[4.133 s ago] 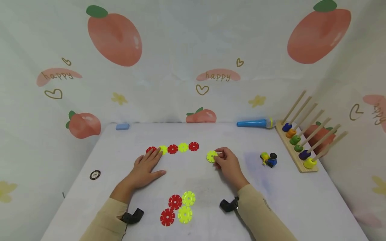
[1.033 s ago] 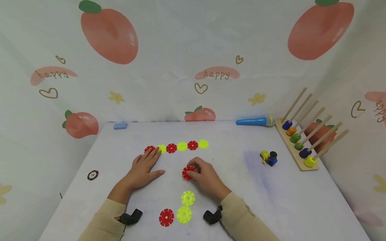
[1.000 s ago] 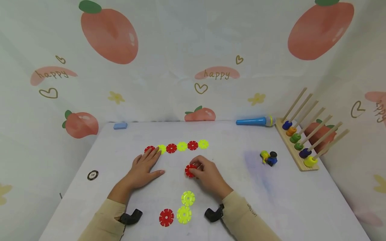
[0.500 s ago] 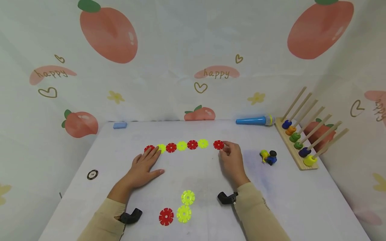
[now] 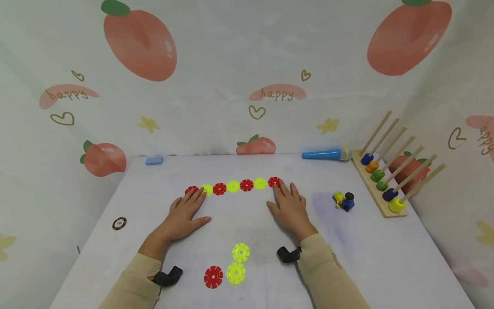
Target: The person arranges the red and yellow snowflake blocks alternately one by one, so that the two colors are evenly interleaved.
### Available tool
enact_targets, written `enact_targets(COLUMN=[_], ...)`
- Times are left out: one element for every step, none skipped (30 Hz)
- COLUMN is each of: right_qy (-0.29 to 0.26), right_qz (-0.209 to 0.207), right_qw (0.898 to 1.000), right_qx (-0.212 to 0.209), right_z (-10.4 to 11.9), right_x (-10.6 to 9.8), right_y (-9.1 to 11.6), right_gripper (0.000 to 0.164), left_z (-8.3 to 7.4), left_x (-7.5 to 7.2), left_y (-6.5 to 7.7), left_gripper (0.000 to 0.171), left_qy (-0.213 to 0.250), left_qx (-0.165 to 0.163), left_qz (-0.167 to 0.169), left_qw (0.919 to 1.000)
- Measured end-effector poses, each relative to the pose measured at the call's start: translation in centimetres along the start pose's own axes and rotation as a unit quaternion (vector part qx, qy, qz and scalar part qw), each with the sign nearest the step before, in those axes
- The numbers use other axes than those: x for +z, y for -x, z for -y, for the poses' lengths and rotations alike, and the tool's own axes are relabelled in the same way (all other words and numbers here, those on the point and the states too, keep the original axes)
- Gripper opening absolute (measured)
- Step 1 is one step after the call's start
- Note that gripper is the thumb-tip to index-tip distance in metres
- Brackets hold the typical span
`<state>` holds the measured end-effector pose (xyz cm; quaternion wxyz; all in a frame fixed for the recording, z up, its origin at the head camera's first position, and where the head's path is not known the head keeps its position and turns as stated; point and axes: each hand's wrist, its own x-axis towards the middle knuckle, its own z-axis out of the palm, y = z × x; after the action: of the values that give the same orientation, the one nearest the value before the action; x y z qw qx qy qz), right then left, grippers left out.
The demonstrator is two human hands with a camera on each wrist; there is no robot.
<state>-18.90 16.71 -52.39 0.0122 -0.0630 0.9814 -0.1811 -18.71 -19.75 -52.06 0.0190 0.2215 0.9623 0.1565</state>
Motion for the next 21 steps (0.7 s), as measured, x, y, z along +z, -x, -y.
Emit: enact_targets(right_qy=[0.003,0.006,0.008,0.009,0.010,0.010,0.010,0.008,0.005,0.003,0.003,0.001,0.002,0.002,0.002,0.004,0.004,0.005,0.007,0.009,0.010], right_qz=[0.001,0.001,0.002,0.002,0.001,-0.001,-0.002,-0.003,-0.003,-0.002,-0.001,0.000,0.003,0.004,0.006,0.008,0.009,0.011,0.011,0.012,0.012], right_qw=[1.000,1.000,1.000,1.000,1.000,1.000,1.000,1.000,1.000,1.000,1.000,1.000,1.000,1.000,1.000,1.000,1.000,1.000,1.000,1.000,1.000], right_qx=[0.001,0.001,0.002,0.001,0.001,0.001,0.001,-0.001,-0.001,-0.001,0.000,-0.001,0.000,0.001,0.002,0.003,0.003,0.003,0.003,0.004,0.004], right_z=[0.01,0.01,0.01,-0.01,-0.01,-0.02,0.01,0.03,0.06,0.09,0.12,0.14,0.16,0.16,0.17,0.16,0.15,0.14,0.12,0.12,0.13], right_x=[0.03,0.08,0.12,0.16,0.20,0.23,0.25,0.26,0.25,0.24,0.24,0.21,0.20,0.20,0.19,0.20,0.19,0.20,0.20,0.21,0.21], right_y=[0.01,0.00,0.00,0.00,0.00,0.00,-0.03,-0.06,-0.06,-0.06,-0.05,-0.04,-0.03,-0.03,-0.02,-0.03,-0.03,-0.04,-0.05,-0.05,-0.05], right_gripper=[0.077,0.078,0.079,0.079,0.080,0.081,0.081,0.082,0.082,0.083,0.084,0.084,0.084,0.084,0.084,0.084,0.084,0.083,0.083,0.083,0.083], left_z=[-0.04,-0.10,-0.13,-0.17,-0.20,-0.24,-0.21,-0.18,-0.15,-0.13,-0.12,-0.09,-0.07,-0.04,-0.03,-0.02,-0.02,-0.01,-0.03,-0.04,-0.07], left_x=[-0.01,-0.04,-0.04,-0.05,-0.06,-0.06,-0.07,-0.06,-0.04,-0.03,-0.02,0.02,0.05,0.09,0.11,0.13,0.14,0.15,0.14,0.13,0.11], left_y=[-0.01,-0.02,-0.02,-0.03,-0.03,-0.03,-0.03,-0.03,-0.03,-0.03,-0.02,-0.01,-0.01,-0.02,-0.02,-0.03,-0.04,-0.05,-0.07,-0.07,-0.07], left_gripper=[0.089,0.089,0.089,0.089,0.089,0.089,0.089,0.090,0.090,0.090,0.090,0.090,0.090,0.090,0.090,0.090,0.089,0.089,0.089,0.089,0.089], left_qy=[0.000,0.000,-0.002,-0.001,-0.002,-0.004,-0.005,-0.006,-0.006,-0.004,-0.003,-0.003,-0.003,-0.004,-0.004,-0.005,-0.006,-0.006,-0.005,-0.002,0.000], left_qx=[-0.001,-0.002,-0.004,-0.005,-0.007,-0.008,-0.009,-0.009,-0.010,-0.009,-0.008,-0.007,-0.006,-0.006,-0.006,-0.005,-0.006,-0.006,-0.006,-0.005,-0.004], left_qz=[0.002,0.002,0.004,0.005,0.006,0.008,0.008,0.008,0.009,0.009,0.009,0.008,0.007,0.007,0.006,0.005,0.003,0.002,0.001,-0.001,-0.001], left_qw=[1.0000,1.0000,1.0000,1.0000,1.0000,0.9999,0.9999,0.9999,0.9999,0.9999,0.9999,0.9999,1.0000,1.0000,1.0000,1.0000,1.0000,1.0000,1.0000,1.0000,1.0000])
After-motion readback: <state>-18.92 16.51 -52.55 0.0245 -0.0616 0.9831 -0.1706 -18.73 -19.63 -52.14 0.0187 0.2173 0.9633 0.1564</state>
